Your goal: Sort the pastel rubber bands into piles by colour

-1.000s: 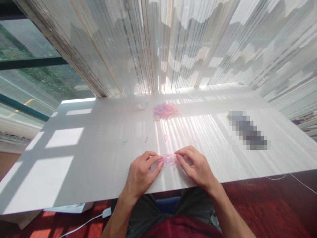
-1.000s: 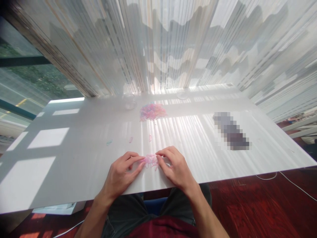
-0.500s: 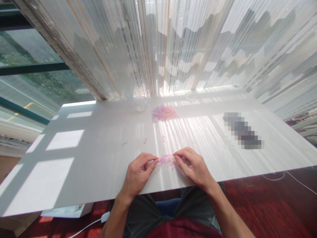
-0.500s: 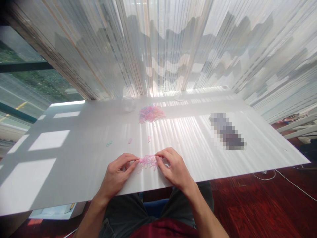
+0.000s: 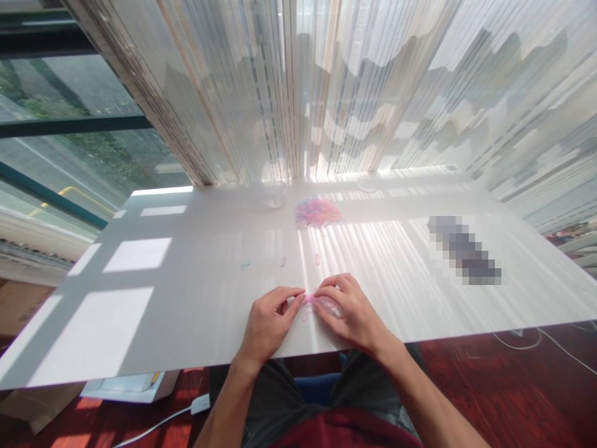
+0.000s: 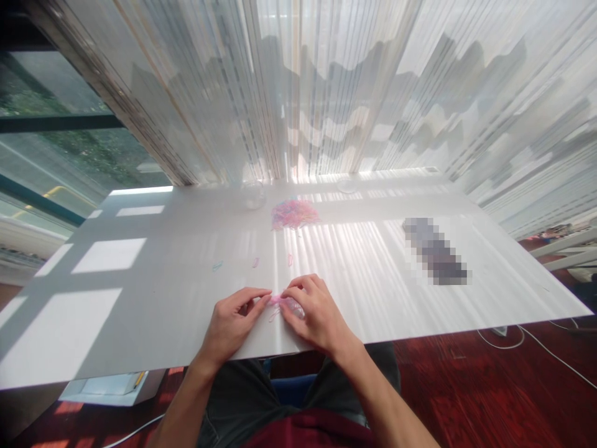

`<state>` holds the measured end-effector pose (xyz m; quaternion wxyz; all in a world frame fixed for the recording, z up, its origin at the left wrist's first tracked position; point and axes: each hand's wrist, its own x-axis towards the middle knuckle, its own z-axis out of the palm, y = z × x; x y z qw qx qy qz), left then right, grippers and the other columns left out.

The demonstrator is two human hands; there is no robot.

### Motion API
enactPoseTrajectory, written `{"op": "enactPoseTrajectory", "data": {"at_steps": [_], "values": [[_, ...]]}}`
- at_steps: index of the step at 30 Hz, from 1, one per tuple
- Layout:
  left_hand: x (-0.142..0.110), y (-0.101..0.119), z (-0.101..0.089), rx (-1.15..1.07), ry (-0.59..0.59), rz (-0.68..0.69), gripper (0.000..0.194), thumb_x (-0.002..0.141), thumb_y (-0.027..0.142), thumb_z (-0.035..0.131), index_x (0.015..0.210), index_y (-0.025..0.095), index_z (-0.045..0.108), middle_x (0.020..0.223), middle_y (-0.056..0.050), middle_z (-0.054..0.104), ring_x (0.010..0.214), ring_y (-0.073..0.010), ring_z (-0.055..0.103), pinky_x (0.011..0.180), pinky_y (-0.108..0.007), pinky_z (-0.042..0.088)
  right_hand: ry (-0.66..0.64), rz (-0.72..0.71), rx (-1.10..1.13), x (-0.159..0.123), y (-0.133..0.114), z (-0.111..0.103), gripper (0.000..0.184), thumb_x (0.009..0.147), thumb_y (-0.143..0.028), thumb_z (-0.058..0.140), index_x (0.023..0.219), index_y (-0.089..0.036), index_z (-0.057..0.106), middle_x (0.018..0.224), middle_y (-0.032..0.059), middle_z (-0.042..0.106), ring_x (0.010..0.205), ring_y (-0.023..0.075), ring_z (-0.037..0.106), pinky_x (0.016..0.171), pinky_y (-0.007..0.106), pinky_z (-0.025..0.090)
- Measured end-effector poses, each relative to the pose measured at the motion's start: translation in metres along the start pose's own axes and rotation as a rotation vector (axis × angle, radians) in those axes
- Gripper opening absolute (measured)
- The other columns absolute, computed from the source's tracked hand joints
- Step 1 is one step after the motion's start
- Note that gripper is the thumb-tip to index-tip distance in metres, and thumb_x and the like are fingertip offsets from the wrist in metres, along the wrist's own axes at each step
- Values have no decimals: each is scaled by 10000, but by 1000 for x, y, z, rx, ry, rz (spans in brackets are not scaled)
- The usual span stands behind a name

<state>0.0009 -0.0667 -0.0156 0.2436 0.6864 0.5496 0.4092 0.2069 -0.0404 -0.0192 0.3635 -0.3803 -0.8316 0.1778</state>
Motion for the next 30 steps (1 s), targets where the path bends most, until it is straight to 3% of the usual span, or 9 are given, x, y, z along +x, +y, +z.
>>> {"op": "enactPoseTrajectory", "data": {"at_steps": [20,30], "values": [[1,4,-5,-125,19,-146,160,903,316,699,928,211,817,823,-13,799,593,-108,612,600,-198,530,44,9,40,8,-4,8,71,961,-225,657,1021,-218,695,978,78,681,923,238,612,830,420,543],[2,5,-3,-92,53,-146,150,891,305,697,906,199,800,638,24,688,507,-87,522,542,-187,477,85,35,44,5,-1,7,77,958,-190,652,996,-237,698,952,71,684,908,234,625,801,410,570]]}}
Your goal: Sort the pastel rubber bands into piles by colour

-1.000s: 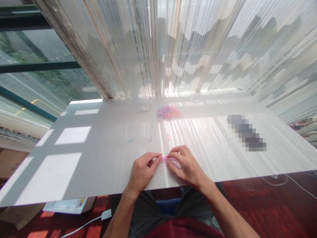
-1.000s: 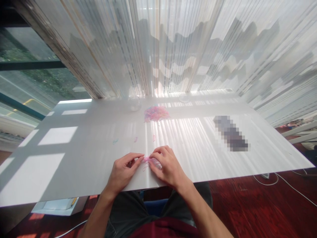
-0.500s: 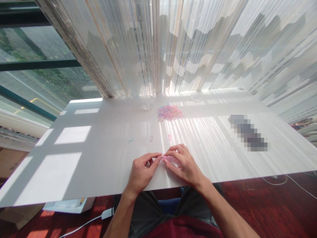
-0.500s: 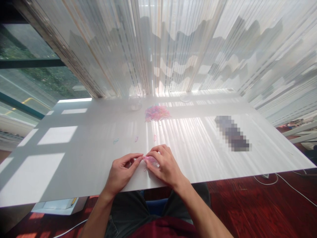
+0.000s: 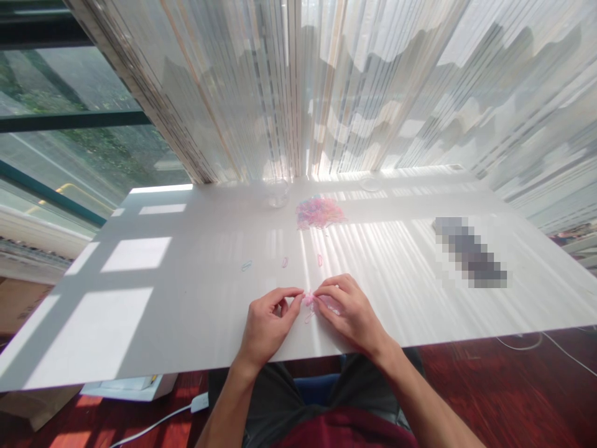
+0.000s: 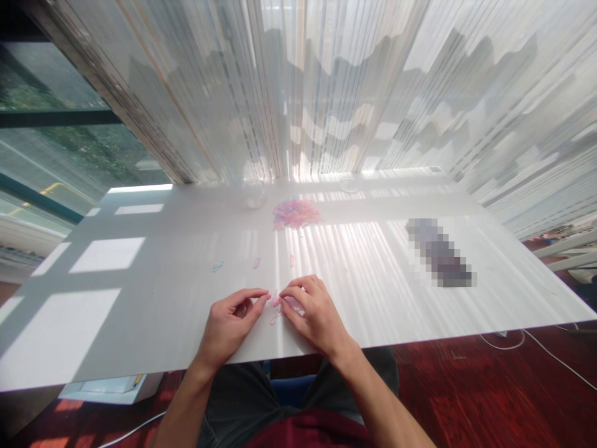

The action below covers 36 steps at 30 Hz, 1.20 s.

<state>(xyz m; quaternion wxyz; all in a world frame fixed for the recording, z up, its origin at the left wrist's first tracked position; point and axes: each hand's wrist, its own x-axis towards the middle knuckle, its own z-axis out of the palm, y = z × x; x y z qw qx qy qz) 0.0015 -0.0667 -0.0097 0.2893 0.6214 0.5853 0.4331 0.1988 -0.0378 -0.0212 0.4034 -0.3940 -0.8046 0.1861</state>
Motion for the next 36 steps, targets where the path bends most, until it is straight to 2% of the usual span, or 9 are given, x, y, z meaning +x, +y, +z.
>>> {"op": "enactPoseTrajectory", "data": {"at_steps": [11,20,25,36], "values": [[0,-1,0,-15,-8,-2,162,875,329,704,882,194,795,537,45,574,472,-86,477,496,-181,439,40,31,3,-1,-3,-2,89,943,-194,664,1005,-252,694,948,65,682,905,232,646,793,400,584],[-1,-2,-3,-68,-89,2,129,877,292,705,911,210,799,690,13,706,537,-89,532,527,-178,469,7,-5,30,-1,-5,-3,228,940,-198,677,1163,-247,679,1046,85,688,977,245,643,842,427,590],[-1,-1,-4,-91,-162,17,145,916,277,671,947,216,799,776,-8,751,573,-101,548,555,-191,494,2,-31,22,-1,-4,-3,138,949,-179,656,1053,-251,711,1042,82,693,980,247,641,854,440,586],[-1,-3,-1,-3,-105,13,144,940,305,664,934,223,782,758,11,748,576,-110,570,580,-207,502,53,-18,22,1,-6,-2,56,953,-185,657,982,-229,676,976,80,702,930,235,630,815,412,574]]}}
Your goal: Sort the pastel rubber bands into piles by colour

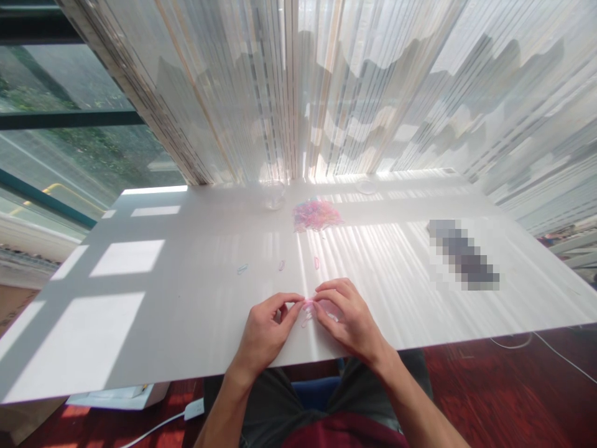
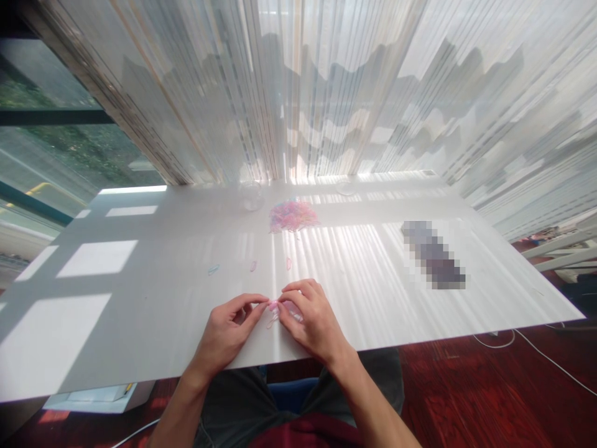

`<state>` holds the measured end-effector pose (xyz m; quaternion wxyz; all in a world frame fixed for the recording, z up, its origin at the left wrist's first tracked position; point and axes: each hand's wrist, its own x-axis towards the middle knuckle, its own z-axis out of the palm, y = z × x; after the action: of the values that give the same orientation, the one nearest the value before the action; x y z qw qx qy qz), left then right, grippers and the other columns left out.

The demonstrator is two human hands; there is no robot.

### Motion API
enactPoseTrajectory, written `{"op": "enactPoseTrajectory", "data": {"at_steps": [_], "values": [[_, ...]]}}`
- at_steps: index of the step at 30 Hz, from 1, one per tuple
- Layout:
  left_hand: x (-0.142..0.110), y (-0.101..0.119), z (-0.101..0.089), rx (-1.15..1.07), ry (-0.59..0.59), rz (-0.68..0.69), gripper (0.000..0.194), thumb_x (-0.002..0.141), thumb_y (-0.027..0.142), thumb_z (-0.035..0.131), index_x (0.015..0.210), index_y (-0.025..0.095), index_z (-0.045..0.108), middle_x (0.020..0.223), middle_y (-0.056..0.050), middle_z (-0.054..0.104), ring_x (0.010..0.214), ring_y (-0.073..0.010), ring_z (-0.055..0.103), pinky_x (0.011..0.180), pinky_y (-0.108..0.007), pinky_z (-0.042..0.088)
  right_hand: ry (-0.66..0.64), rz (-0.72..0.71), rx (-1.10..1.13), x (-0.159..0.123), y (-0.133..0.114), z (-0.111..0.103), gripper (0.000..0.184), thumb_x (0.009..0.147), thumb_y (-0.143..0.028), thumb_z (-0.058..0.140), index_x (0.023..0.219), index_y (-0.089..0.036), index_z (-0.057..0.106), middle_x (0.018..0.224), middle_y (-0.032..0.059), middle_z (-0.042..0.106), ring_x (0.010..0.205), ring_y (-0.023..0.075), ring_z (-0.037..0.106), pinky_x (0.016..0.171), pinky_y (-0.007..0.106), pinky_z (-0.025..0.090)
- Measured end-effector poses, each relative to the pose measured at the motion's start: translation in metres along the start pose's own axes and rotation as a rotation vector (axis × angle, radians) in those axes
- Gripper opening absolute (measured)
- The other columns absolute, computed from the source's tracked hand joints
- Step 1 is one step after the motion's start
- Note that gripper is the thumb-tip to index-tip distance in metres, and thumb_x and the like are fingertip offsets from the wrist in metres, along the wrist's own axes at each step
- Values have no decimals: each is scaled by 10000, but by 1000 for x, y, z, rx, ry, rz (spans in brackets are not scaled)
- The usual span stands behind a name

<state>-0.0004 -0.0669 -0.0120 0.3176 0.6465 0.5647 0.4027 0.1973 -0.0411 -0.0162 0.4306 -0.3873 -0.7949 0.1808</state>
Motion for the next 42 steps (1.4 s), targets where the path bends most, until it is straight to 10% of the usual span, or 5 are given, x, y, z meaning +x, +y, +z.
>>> {"op": "enactPoseTrajectory", "data": {"at_steps": [21,33,42], "values": [[-1,2,3,142,23,87,101,975,257,596,1010,216,681,792,25,663,577,-103,542,626,-230,480,27,297,112,21,14,-32,92,954,-291,651,932,-227,713,909,28,761,787,178,692,759,305,582],[1,4,3,177,-10,168,87,1004,209,571,1050,225,643,856,11,672,586,-105,519,617,-230,486,-235,-333,-136,76,87,-27,120,924,-116,575,928,-197,664,844,50,736,769,186,655,703,331,550],[6,3,2,205,-46,195,139,958,107,604,1037,214,646,851,-11,704,562,-103,526,584,-225,503,-316,-317,-124,74,90,-31,116,929,-78,592,945,-176,652,885,66,702,796,186,595,714,334,546]]}}
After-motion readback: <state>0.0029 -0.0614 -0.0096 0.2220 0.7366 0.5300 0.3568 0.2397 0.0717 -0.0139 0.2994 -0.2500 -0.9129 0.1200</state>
